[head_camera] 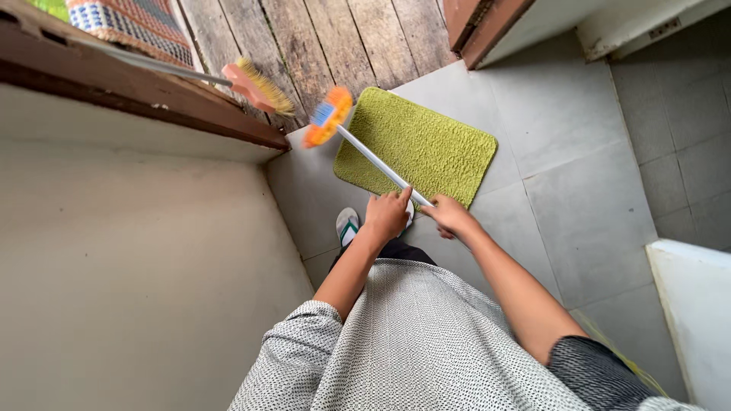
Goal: The person shakes a green rug over a balcony, sweeps a floor mat with a broom in an entryway, and then drapes the green rug over the balcony railing.
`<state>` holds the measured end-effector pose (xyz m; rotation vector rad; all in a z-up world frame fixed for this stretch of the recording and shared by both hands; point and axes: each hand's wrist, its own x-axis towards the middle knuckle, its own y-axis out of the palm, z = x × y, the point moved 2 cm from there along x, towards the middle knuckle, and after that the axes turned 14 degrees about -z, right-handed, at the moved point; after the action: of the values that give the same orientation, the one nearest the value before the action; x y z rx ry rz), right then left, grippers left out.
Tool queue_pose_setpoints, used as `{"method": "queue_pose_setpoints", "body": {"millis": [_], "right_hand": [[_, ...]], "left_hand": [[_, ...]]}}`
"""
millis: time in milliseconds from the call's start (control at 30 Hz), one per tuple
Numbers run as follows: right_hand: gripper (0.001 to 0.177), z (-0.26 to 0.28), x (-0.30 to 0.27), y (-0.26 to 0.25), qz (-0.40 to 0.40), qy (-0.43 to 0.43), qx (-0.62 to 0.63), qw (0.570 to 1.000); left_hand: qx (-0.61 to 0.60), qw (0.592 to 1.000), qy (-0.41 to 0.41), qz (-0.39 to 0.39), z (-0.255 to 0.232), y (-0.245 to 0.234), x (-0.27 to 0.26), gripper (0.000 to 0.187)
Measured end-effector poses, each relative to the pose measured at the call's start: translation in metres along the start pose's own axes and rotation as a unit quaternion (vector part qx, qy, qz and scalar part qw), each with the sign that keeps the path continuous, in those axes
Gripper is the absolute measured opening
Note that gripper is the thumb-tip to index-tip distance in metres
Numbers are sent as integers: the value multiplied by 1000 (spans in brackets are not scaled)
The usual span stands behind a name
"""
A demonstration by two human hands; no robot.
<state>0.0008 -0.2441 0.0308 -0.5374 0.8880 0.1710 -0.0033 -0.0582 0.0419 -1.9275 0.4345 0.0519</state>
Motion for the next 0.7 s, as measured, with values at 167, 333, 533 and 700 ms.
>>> {"method": "queue_pose_setpoints", "body": {"millis": [167, 333, 533, 700], "right_hand": [[24, -153, -77, -86, -94, 129, -68, 985], [38, -283, -175, -152, -221, 315, -150, 911], [34, -260, -249, -146, -290, 305, -211, 882], [33, -144, -209, -85, -268, 122, -212, 932]], "left_hand": [[-5, 992, -2, 130, 4, 32, -26, 58], [-30, 984, 10, 177, 7, 52, -25, 51], [-57, 982, 21, 180, 13, 49, -1, 63], [-121, 976, -8, 182, 42, 37, 6, 67]]}}
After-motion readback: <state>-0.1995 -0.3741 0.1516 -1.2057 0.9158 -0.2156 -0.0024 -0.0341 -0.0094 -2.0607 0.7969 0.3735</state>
